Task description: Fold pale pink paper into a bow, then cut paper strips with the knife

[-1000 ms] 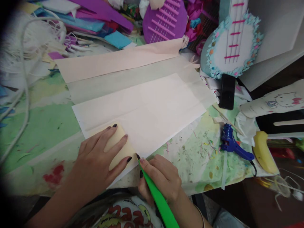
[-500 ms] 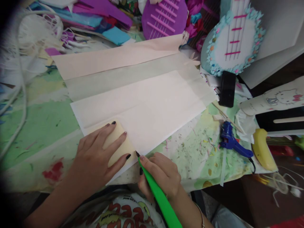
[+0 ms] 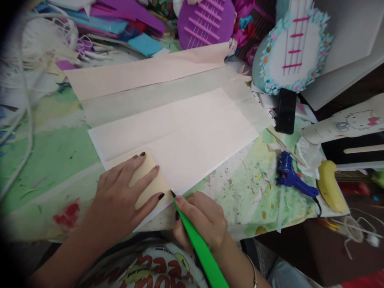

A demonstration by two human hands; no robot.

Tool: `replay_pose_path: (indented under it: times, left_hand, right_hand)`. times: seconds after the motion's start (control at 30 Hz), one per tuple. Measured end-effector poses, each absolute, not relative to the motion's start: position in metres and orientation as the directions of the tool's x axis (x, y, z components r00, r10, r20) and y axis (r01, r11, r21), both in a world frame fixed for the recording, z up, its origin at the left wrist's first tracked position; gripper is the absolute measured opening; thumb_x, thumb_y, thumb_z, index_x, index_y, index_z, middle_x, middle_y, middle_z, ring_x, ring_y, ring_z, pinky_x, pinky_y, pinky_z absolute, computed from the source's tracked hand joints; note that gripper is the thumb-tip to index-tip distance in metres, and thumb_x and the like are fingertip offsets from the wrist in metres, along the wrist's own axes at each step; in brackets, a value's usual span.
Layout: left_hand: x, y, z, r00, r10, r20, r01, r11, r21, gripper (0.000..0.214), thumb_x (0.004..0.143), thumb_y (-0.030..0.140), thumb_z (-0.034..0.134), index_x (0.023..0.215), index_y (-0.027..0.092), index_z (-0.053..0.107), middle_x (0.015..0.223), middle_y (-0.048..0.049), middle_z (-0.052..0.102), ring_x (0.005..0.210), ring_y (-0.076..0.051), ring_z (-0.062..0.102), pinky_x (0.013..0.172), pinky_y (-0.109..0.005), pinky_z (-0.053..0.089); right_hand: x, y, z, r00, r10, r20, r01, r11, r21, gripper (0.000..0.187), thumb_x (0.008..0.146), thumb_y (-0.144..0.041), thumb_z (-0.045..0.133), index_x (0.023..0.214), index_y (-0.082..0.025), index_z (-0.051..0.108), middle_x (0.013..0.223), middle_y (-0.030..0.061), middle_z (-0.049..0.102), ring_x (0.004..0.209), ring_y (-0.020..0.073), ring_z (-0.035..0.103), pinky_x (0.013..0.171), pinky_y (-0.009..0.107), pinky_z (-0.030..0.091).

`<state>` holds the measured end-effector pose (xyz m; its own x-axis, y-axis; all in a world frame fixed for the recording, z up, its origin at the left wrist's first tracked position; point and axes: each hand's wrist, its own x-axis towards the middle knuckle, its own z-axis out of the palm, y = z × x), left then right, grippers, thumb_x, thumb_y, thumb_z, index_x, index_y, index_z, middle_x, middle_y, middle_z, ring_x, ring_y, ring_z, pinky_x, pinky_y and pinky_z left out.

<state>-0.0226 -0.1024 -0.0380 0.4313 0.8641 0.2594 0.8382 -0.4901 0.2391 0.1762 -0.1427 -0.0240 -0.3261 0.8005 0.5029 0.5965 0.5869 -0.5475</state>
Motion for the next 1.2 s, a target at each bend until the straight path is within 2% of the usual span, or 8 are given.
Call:
replay_pose_path:
  times: [0.23,0.53,0.87,1.2]
  left_hand:
    - [-0.0235,-0.1020,-0.0397,0.436,0.862,0.258,0.837,-0.494,0.236,0.039,0.087,0.037,0.053,0.120,0.020,0.061,0.135,-0.0182,0.048,0.122,-0.035,0.047,0.094,-0.050,0.040]
    - [-0.0234,-0.1029,-0.0400,0.438,0.859,0.266,0.837,-0.498,0.229,0.039,0.087,0.038,0.053,0.120,0.019,0.061,0.135,-0.0185,0.048,0.121,-0.035,0.048,0.093,-0.050,0.041]
    - [-0.0227,-0.1018,-0.0391,0.438,0.854,0.279,0.836,-0.502,0.224,0.039,0.087,0.038,0.053,0.119,0.019,0.062,0.133,-0.0189,0.050,0.120,-0.035,0.049,0.092,-0.050,0.041]
    - [-0.0229,-0.1026,-0.0408,0.440,0.854,0.279,0.834,-0.503,0.225,0.040,0.087,0.039,0.053,0.120,0.019,0.061,0.133,-0.0188,0.049,0.120,-0.035,0.048,0.093,-0.050,0.041]
  right_hand:
    - [0.1765,-0.1440,-0.0253,-0.305,0.801,0.514,0.599,0.581,-0.550,0.051,0.071,-0.001,0.052,0.119,-0.015,0.054,0.070,0.0039,0.057,0.057,0.0159,0.056,0.047,0.028,0.048]
    - [0.1753,-0.1451,-0.0243,-0.292,0.786,0.545,0.609,0.592,-0.528,0.041,0.077,-0.005,0.050,0.116,-0.013,0.055,0.067,0.0031,0.056,0.056,0.0160,0.056,0.047,0.028,0.047]
    - [0.1753,-0.1450,-0.0256,-0.292,0.752,0.591,0.587,0.629,-0.511,0.042,0.073,-0.002,0.052,0.114,-0.009,0.056,0.070,0.0042,0.058,0.059,0.0163,0.060,0.049,0.027,0.050]
    - [0.1789,-0.1490,-0.0263,-0.301,0.777,0.552,0.639,0.594,-0.488,0.039,0.077,-0.006,0.052,0.115,-0.011,0.055,0.072,0.0038,0.061,0.064,0.0172,0.063,0.055,0.028,0.055]
